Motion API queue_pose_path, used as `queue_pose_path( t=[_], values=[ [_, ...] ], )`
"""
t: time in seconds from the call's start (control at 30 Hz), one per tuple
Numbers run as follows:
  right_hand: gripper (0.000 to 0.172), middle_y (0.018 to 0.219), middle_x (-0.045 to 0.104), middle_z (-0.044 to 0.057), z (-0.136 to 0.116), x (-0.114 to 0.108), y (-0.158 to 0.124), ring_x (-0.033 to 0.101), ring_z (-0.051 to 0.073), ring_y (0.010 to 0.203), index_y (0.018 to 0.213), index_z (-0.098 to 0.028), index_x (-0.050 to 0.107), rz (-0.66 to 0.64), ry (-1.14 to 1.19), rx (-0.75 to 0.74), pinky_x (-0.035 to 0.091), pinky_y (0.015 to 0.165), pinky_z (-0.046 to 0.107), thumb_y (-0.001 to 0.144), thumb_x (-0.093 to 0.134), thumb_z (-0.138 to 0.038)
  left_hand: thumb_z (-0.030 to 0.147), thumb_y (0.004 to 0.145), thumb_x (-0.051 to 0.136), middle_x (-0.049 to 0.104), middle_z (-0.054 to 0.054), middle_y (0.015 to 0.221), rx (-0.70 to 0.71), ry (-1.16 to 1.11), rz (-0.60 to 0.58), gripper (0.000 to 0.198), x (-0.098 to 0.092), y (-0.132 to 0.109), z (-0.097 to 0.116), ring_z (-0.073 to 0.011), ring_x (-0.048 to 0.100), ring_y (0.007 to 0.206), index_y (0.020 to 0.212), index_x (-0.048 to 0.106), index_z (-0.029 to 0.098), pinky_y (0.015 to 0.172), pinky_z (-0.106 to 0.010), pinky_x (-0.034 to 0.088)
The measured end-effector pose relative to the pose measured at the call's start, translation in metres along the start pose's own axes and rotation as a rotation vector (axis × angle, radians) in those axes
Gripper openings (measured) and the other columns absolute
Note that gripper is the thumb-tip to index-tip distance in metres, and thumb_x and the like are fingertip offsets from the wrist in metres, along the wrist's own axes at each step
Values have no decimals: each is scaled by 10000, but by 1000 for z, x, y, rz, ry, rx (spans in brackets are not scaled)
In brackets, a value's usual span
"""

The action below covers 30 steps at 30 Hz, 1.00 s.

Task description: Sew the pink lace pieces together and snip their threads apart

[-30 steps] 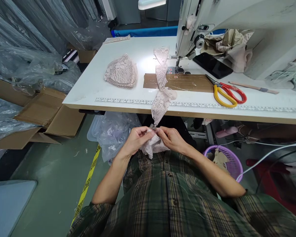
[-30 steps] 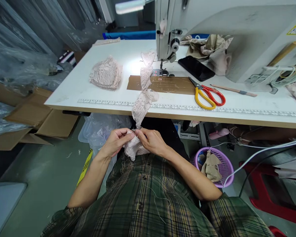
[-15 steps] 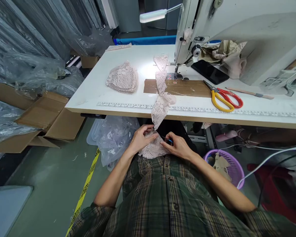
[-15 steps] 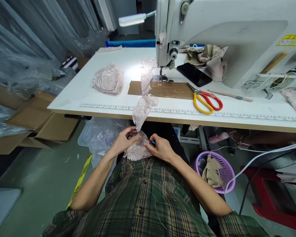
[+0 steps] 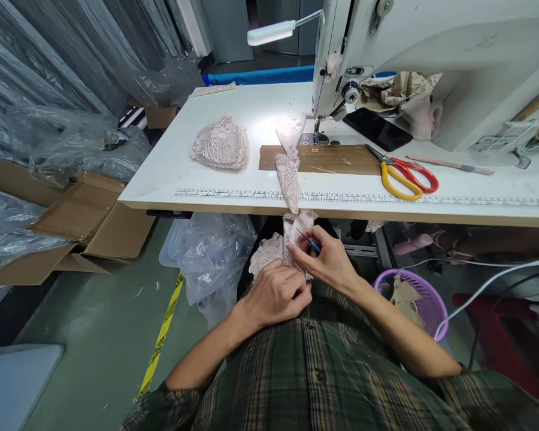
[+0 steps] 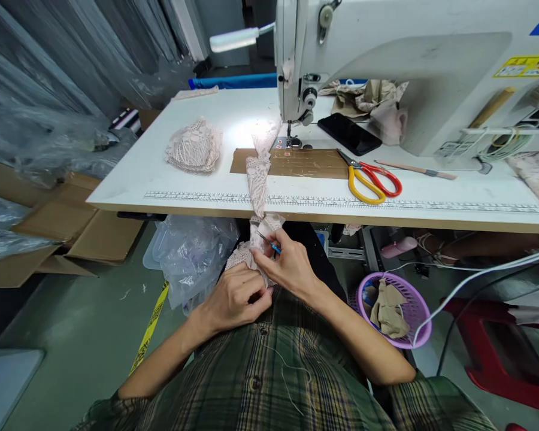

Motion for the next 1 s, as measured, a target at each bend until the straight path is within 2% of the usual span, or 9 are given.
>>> queue_pose_path(
  t=[0.1,0.33,0.5,0.6,0.67,0.7,0.77,0.87,1.0],
  values=[
    [205,672,632,-1,7,6,-1,526,119,565,828,-193,594,-31,18,47,410,558,250,805,617,-395,188,870,515,534,0,554,37,-19,-17,277,3,-3,0,-133,452,526,594,537,198,600,-311,344],
    [414,740,662,8,23,18,-6,486,104,532,945,-162,642,-196,56,140,373,489,238,727,718,-506,210,873,516,569,-19,580,28,-95,-69,281,9,3,-7,-165,509,582,597,568,208,747,-359,449],
    [255,639,569,-20,23,23,-3,473,108,575,819,-152,644,-205,154,121,395,543,234,780,651,-405,356,865,604,597,-26,606,2,-226,-111,290,19,1,-12,-181,544,621,610,586,219,799,-376,456],
    [215,628,524,-26,14,21,-4,426,100,575,797,-157,644,-215,216,51,375,530,225,812,619,-370,510,747,732,629,-38,690,-178,-273,131,320,-6,2,-51,-200,575,705,691,609,220,816,-381,454],
    [226,618,501,-35,9,20,-7,382,88,545,828,-155,654,-245,275,44,347,501,220,820,622,-379,605,693,740,674,-86,919,-369,-426,311,451,-20,0,-86,-239,605,897,886,643,209,885,-390,451],
    [238,613,487,-41,8,21,-9,358,81,528,837,-153,654,-258,302,49,332,489,219,820,629,-390,651,676,728,669,-112,1046,-436,-570,324,565,-17,2,-100,-258,600,1000,1004,635,200,923,-393,446],
    [260,610,464,-48,4,21,-12,330,73,515,839,-151,645,-276,355,57,314,482,219,824,638,-411,716,646,708,649,-147,1161,-504,-935,201,751,5,12,-111,-281,598,1079,1159,594,179,947,-397,449],
    [268,641,457,-42,-1,21,-16,344,77,543,845,-155,627,-301,404,33,320,507,223,840,635,-423,702,607,745,688,-143,1039,-554,-1360,-34,808,38,22,-101,-255,655,923,1173,614,141,841,-364,499],
    [314,632,447,-47,5,16,-15,352,87,550,825,-169,604,-338,327,33,310,513,231,861,609,-481,452,590,865,670,-30,733,-664,-1405,4,500,42,18,-102,-129,606,636,936,702,130,654,-248,479]
  ],
)
Point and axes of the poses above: each hand's wrist, its own y-axis towards the middle knuckle, its own x-axis out of the palm, z = x × y, the point moved 9 cm from there along y, towards the middle knuckle
